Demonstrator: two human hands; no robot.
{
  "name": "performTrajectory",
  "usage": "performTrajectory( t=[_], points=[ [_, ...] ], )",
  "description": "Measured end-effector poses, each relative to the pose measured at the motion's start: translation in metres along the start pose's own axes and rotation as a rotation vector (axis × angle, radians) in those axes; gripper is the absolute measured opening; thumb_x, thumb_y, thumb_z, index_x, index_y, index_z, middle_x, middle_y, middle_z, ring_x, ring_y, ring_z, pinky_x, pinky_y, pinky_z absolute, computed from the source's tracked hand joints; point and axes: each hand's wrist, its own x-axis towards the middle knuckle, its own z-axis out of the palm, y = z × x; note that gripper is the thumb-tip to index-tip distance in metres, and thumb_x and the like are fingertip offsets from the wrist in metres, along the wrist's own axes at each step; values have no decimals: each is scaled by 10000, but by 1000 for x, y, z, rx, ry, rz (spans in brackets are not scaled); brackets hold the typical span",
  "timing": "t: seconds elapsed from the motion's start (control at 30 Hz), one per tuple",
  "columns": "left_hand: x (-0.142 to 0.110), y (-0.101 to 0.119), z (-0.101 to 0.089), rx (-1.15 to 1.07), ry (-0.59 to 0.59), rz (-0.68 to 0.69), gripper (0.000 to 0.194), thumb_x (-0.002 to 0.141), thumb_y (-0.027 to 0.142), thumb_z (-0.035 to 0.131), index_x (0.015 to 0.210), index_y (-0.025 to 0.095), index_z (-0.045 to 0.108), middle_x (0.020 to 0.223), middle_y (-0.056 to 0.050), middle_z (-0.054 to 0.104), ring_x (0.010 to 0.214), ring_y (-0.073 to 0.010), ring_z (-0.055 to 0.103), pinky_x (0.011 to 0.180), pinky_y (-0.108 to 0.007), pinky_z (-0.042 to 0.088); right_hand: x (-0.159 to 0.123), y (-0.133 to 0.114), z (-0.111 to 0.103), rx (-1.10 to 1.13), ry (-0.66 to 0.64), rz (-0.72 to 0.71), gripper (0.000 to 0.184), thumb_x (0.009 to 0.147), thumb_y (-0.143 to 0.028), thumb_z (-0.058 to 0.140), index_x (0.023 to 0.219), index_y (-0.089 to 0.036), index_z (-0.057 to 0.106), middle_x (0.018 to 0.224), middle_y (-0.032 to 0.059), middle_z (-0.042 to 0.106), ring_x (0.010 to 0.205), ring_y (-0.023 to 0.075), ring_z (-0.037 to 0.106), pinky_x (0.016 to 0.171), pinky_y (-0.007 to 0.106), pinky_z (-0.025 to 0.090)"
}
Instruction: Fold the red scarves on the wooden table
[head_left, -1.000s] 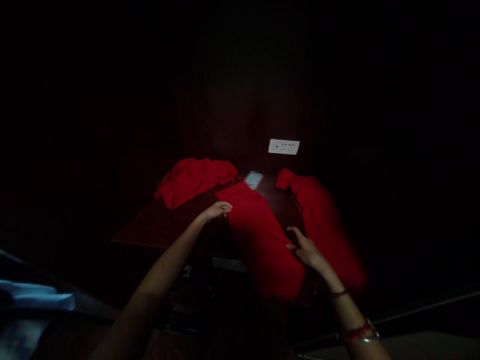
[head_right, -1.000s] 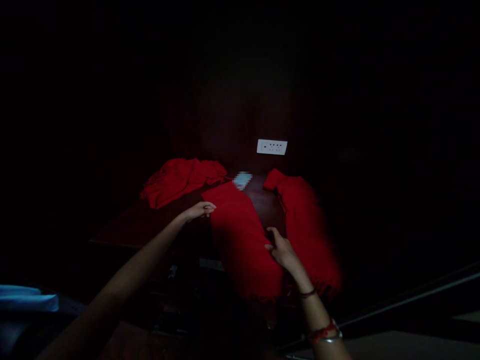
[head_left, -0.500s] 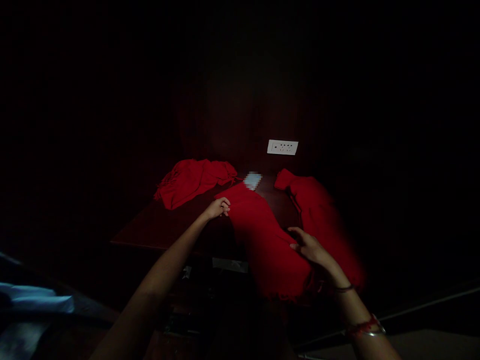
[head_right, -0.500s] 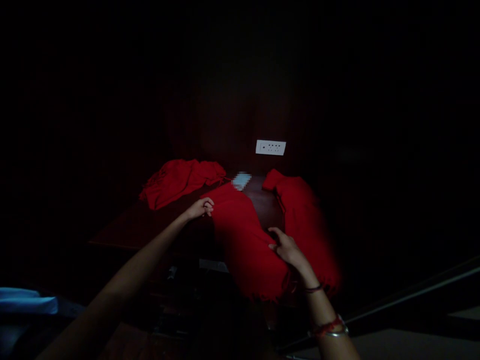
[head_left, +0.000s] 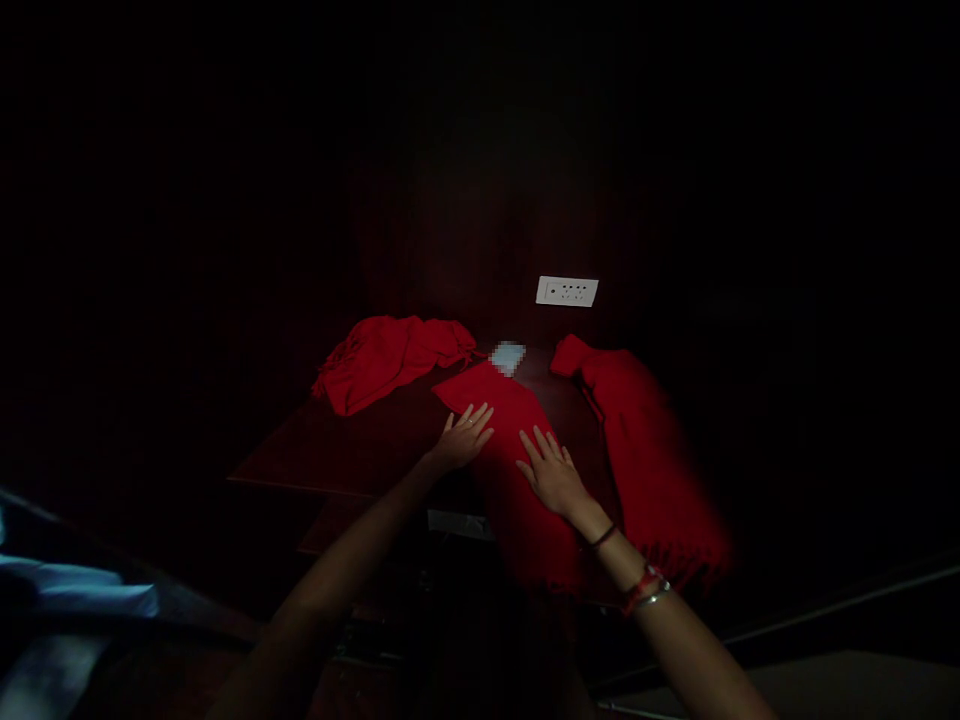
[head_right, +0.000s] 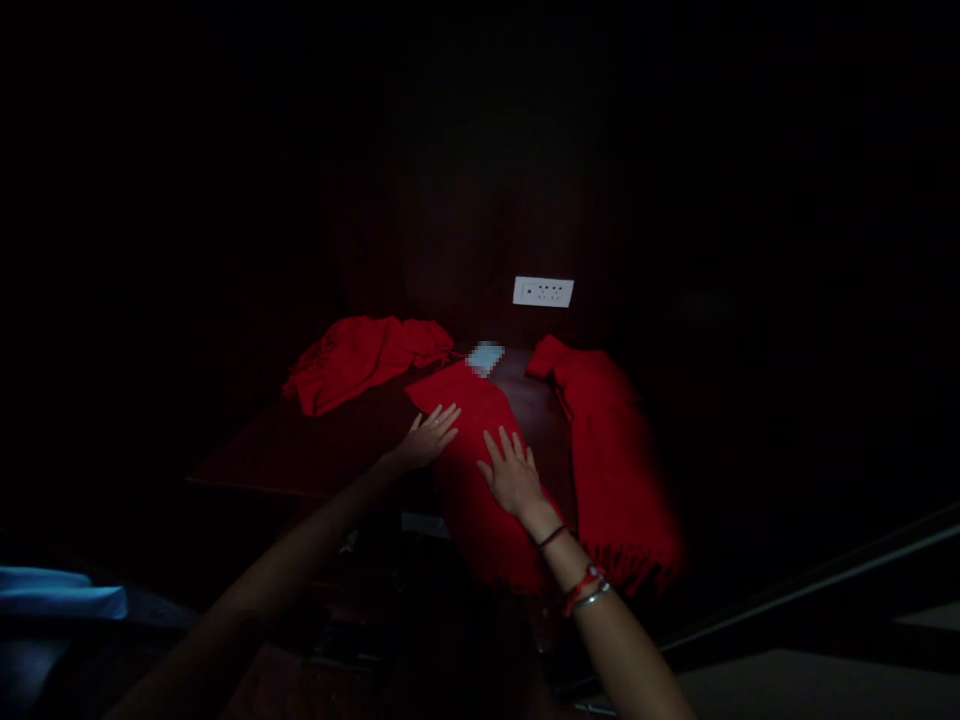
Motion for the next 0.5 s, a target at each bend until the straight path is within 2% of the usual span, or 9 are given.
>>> performTrajectory(
  t=[0.1,0.23,0.3,0.37,0.43,0.5],
  points=[
    [-1,-8,7,-93,10,-14,447,836,359,289,1271,260,268,1346,-36,245,1236,-249,150,947,-522,88,-3,7,10,48,-90,23,596,813,-460,279,1311,-143,200,1366,125,141,1240,241,135,975,416,176],
    [-3,-8,2,-350,133,-95,432,792,348,404,1212,257,364,1354,-47,222,1239,-256,136,969,-478,58,8,16,-10,241,-131,61,681,778,-513,314,1292,-73,237,1352,147,180,1246,240,98,996,397,137],
    [-5,-4,-2,-498,252,-232,479,747,332,476,1200,215,373,1362,-77,179,1241,-250,122,985,-411,102,23,20,-24,379,-86,133,690,764,-500,358,1274,-45,266,1331,166,230,1235,230,159,1003,352,148],
    [-7,1,-8,-668,317,-439,539,693,320,540,1184,173,372,1330,-123,221,1224,-261,172,969,-368,182,43,26,-34,552,-68,288,699,728,-460,449,1257,-33,285,1312,181,266,1210,228,237,995,311,190],
    [-7,2,-16,-881,255,-638,539,671,333,558,1153,175,376,1249,-135,340,1160,-266,301,894,-354,301,63,33,-37,711,-113,445,706,677,-419,530,1232,-40,312,1278,187,324,1149,234,346,944,304,292],
    [-4,1,-23,-1104,120,-764,447,690,349,534,1088,192,408,1140,-108,456,1033,-240,443,761,-317,400,80,41,-33,809,-170,520,654,656,-384,555,1186,-54,360,1207,182,418,1030,228,471,828,309,411]
  ],
)
